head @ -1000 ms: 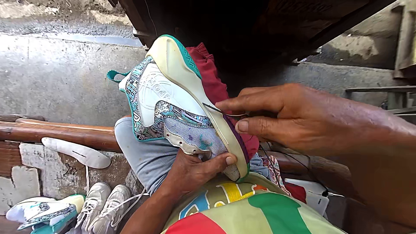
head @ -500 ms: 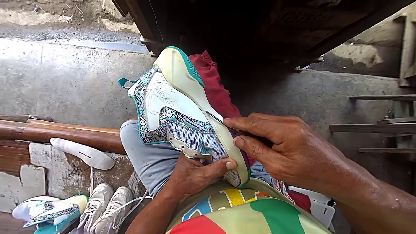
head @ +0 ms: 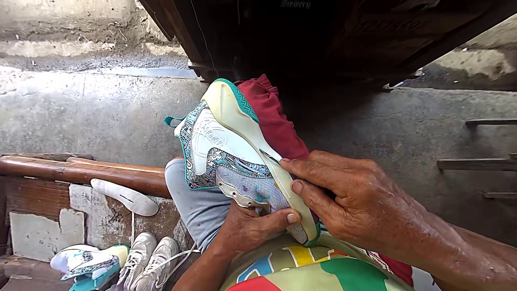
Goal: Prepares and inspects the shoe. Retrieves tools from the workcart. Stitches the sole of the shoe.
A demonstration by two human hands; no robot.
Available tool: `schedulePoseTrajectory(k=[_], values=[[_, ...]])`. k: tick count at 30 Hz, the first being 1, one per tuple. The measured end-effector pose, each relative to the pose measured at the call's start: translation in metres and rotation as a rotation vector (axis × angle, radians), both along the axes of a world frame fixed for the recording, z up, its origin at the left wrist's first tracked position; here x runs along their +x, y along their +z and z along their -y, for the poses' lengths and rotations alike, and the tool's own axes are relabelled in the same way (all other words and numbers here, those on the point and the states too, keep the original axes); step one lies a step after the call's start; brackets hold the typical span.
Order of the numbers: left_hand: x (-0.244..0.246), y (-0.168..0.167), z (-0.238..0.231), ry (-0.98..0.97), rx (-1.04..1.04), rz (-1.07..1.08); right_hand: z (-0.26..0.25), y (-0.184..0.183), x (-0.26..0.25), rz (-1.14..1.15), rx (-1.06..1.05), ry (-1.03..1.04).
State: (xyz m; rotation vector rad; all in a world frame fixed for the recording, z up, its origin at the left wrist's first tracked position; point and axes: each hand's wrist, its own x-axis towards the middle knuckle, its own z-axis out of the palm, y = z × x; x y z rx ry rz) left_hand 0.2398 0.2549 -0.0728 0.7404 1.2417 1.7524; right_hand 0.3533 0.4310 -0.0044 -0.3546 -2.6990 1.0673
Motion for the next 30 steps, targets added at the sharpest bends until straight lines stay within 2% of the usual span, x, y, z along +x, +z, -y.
schedulePoseTrajectory(k=[8,30], values=[[-0.0008,0.0005,-0.0003,-0.018,-0.020,-0.045,0.0022,-0.0001,-0.0024,-0.033,0.071,0.007],[-0.0041,-0.0012,0.0006,-0.063,0.009,-0.003,0.0033,-0.0043,-0.0063,-0.077,0.102,0.031]])
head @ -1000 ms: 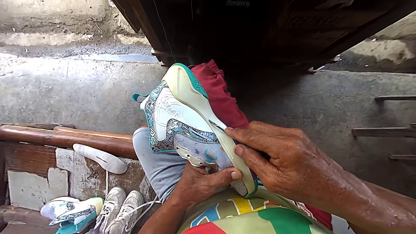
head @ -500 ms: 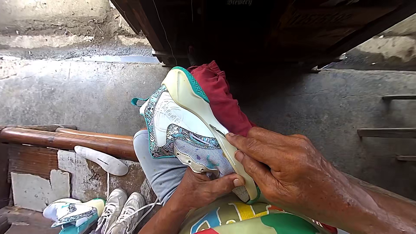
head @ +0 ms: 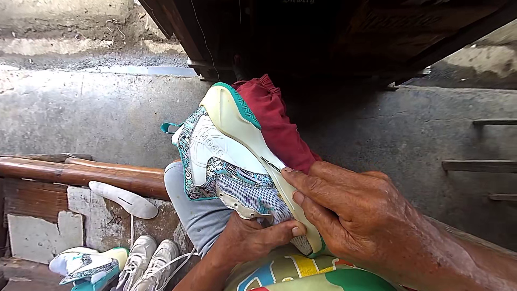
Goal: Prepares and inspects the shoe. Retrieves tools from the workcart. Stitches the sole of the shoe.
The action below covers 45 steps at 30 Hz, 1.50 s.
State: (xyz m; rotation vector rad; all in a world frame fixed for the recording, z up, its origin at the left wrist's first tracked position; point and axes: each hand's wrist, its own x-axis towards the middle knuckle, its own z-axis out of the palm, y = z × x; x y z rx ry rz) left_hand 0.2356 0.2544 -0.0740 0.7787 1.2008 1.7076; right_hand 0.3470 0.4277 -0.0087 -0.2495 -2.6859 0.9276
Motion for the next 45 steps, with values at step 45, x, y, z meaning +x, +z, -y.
schedulePoseTrajectory(k=[45], values=[[-0.063,0.071,-0.038,0.166,-0.331,-1.392,-0.025,-0.020,0.018,-0.181,-0.308,0.109]])
